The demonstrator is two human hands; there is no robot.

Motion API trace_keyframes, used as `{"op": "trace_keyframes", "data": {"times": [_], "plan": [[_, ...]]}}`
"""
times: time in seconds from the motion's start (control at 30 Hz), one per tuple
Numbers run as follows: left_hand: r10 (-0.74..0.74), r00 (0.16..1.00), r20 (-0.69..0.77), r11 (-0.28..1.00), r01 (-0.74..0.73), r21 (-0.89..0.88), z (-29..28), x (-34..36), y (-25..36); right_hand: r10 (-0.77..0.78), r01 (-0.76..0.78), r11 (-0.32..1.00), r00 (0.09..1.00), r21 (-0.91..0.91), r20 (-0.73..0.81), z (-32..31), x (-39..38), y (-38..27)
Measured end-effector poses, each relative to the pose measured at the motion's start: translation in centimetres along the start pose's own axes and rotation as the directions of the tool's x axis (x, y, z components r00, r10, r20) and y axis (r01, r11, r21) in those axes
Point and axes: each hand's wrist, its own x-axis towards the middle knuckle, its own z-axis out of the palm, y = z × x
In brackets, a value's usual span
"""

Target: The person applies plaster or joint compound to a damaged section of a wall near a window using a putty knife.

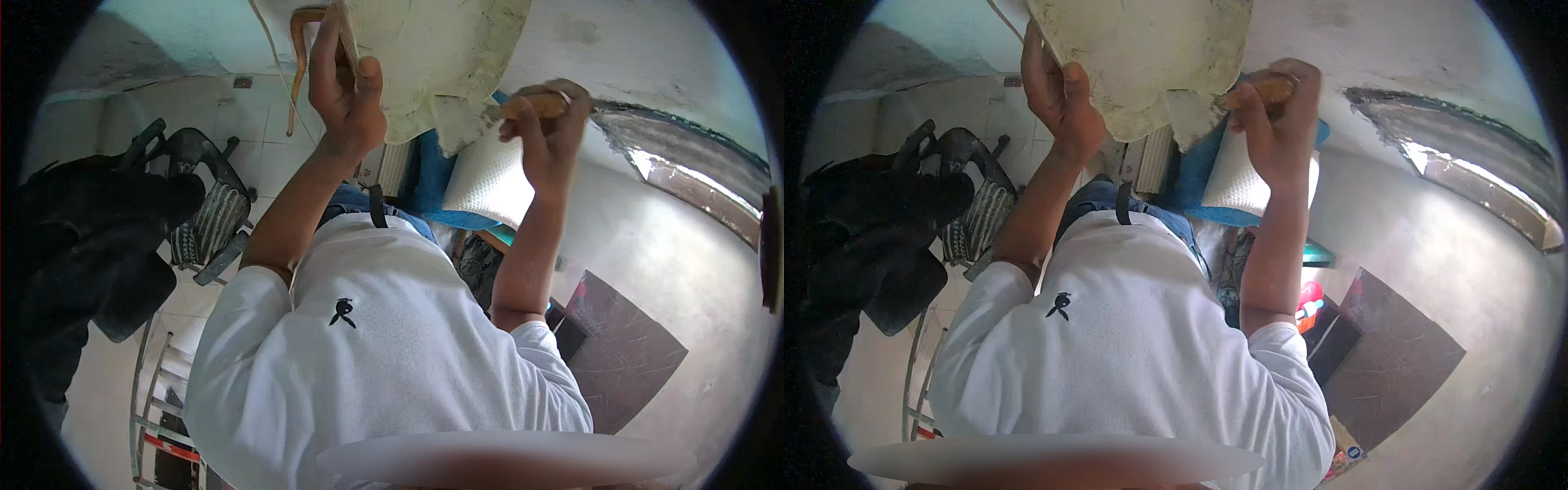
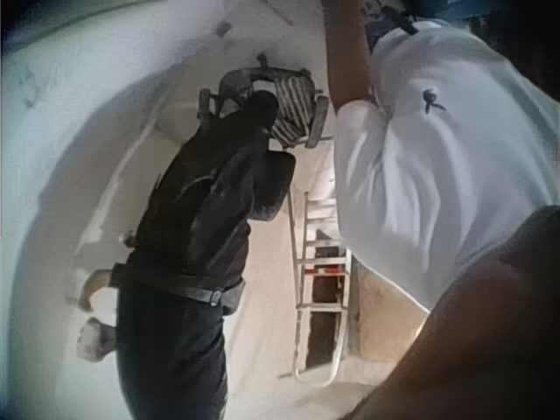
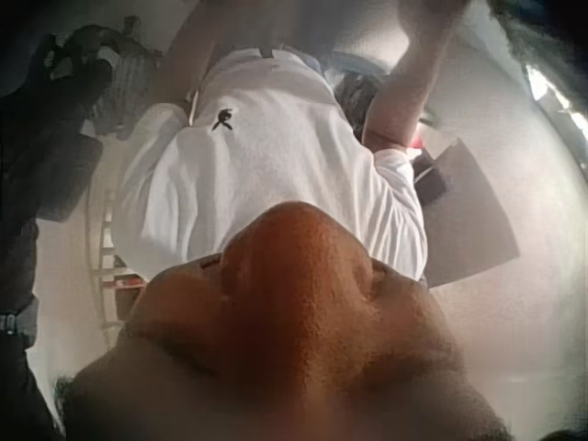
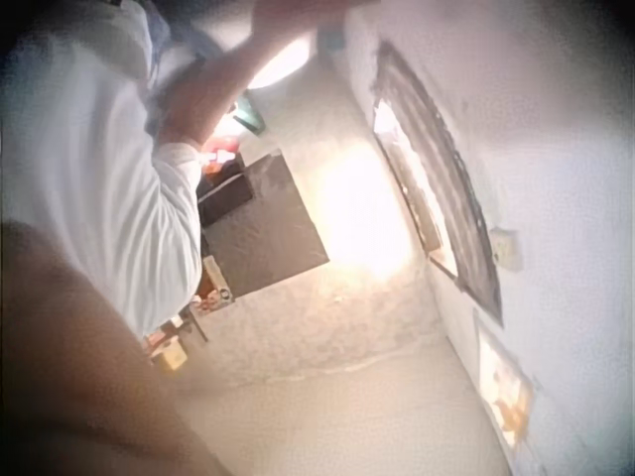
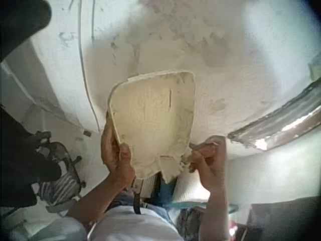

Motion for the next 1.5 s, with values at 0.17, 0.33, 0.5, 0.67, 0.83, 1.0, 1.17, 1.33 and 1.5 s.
{"op": "trace_keyframes", "data": {"times": [0.17, 0.33, 0.5, 0.67, 0.83, 1.0, 1.17, 1.33, 1.5], "plan": [[-0.161, 0.972, -0.17, 0.986, 0.15, -0.076, 0.6, 1.1, 0.6, -0.278, 0.28, 0.958, 0.96, -0.06, 0.038, -0.9, -2.0, -1.4], [-0.401, 0.876, -0.268, 0.908, 0.341, -0.242, 0.2, 2.2, 1.4, -0.671, 0.749, 0.593, 0.662, -0.295, 0.334, 1.5, -4.8, 0.5], [-0.442, 0.853, -0.276, 0.891, 0.382, -0.245, -0.6, 2.4, 1.4, -0.628, 0.89, 0.355, 0.453, -0.286, 0.632, 2.2, -6.7, 0.4], [-0.514, 0.811, -0.281, 0.85, 0.436, -0.295, -1.3, 3.3, 2.4, -0.653, 0.933, 0.292, 0.355, -0.21, 0.669, 0.7, -6.3, -0.1], [-0.558, 0.762, -0.33, 0.818, 0.436, -0.376, -1.7, 3.8, 3.1, -0.634, 0.957, 0.259, 0.27, -0.129, 0.725, -0.5, -6.3, -0.8], [-0.544, 0.761, -0.354, 0.839, 0.48, -0.257, -2.5, 3.3, 3.0, -0.663, 0.959, 0.268, 0.254, -0.094, 0.704, -1.0, -6.8, -0.8], [-0.588, 0.7, -0.404, 0.809, 0.513, -0.289, -2.5, 3.8, 4.2, -0.717, 0.956, 0.283, 0.262, -0.074, 0.646, -1.3, -7.3, -0.7], [-0.57, 0.7, -0.43, 0.821, 0.474, -0.318, -3.4, 3.9, 4.6, -0.583, 0.72, 0.632, 0.685, -0.287, 0.437, -3.8, -8.0, 0.0], [-0.423, 0.812, -0.402, 0.901, 0.333, -0.276, -2.7, 2.3, 4.0, -0.159, 0.287, 0.886, 0.925, 0.363, -0.344, 0.6, -5.2, 1.7]]}}
